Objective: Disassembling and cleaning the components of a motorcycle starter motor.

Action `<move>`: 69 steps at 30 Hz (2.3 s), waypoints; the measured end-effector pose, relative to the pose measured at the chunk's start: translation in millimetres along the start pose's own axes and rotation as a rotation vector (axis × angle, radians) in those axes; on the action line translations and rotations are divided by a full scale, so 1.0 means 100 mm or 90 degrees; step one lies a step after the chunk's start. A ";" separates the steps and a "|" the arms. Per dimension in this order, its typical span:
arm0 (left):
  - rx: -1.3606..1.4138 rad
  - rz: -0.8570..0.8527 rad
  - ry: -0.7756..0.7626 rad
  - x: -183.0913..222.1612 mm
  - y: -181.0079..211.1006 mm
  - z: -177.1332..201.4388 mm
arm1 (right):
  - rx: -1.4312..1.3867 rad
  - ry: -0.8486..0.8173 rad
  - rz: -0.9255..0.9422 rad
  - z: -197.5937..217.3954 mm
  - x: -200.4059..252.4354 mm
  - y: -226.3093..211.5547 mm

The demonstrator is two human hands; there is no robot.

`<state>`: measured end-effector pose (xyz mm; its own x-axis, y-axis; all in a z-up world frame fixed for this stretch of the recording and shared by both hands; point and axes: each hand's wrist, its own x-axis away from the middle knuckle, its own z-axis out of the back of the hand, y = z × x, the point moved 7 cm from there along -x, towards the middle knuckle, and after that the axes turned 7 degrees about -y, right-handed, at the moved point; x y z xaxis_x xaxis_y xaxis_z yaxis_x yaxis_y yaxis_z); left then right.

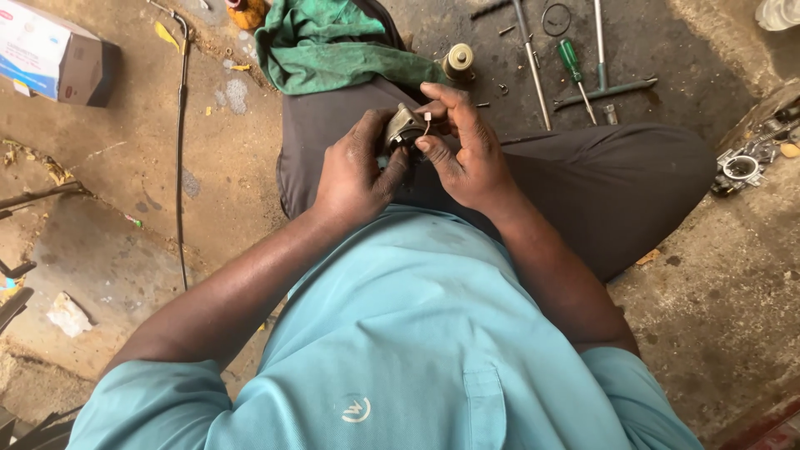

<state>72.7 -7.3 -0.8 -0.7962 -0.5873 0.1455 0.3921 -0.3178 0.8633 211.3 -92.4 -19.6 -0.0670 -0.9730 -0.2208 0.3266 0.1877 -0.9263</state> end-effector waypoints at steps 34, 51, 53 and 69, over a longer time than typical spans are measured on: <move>-0.139 0.095 -0.223 -0.21 -0.13 0.28 | -0.211 -0.126 -0.169 0.08 0.00 0.47; -0.367 0.172 -0.149 -0.51 -0.90 0.55 | 0.265 -0.132 -0.557 1.32 0.46 3.60; -0.337 0.165 -0.143 -0.55 -0.84 0.56 | 0.329 -0.164 -0.525 1.20 0.37 3.57; -0.218 0.196 -0.084 -0.55 -0.97 0.63 | 0.454 -0.233 -0.540 0.88 0.23 3.76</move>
<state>49.4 102.3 -62.0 -0.6617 -0.6004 0.4491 0.7311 -0.3839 0.5640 415.2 -56.0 -346.0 -0.2800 -0.7532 0.5953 0.7710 -0.5458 -0.3281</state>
